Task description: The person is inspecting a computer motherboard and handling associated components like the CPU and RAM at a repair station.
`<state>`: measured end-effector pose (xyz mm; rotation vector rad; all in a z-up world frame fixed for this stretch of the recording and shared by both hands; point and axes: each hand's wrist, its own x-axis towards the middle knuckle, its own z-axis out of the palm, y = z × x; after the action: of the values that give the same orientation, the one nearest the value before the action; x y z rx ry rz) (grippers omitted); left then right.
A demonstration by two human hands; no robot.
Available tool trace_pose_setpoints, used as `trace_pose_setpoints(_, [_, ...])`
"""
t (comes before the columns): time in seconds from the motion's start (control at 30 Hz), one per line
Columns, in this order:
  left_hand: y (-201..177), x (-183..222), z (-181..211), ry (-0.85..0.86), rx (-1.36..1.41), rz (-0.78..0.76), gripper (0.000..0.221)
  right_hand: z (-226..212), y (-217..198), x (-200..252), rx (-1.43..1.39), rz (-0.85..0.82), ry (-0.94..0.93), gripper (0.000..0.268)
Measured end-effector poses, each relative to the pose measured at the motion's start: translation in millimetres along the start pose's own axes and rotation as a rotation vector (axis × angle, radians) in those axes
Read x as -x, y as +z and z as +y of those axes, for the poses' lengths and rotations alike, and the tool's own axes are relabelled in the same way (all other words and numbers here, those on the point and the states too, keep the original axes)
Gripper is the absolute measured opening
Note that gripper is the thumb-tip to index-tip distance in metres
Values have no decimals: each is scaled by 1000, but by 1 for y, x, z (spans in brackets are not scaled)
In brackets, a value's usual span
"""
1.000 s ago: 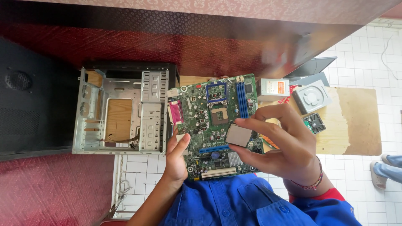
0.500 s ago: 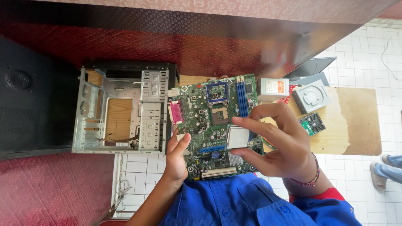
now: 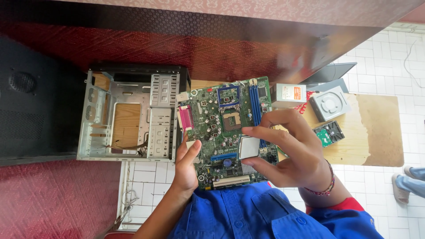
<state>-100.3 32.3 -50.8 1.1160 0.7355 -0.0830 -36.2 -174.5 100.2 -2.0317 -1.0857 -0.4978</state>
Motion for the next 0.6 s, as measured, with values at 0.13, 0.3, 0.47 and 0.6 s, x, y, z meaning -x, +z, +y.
trace_pose_setpoints(0.13, [-2, -2, -5, 9, 11, 10, 98, 0, 0, 1, -18, -5, -4, 46])
trace_pose_setpoints(0.3, [-2, 0, -3, -1, 26, 21, 96, 2, 1, -1, -50, -6, 0, 43])
trace_pose_setpoints(0.47, [-3, 4, 1, -19, -2, 7, 100, 21, 6, 6, -106, 34, 66, 43])
trace_pose_setpoints(0.6, [-2, 7, 5, 10, -8, -16, 101, 33, 9, 9, -264, 17, 175, 40])
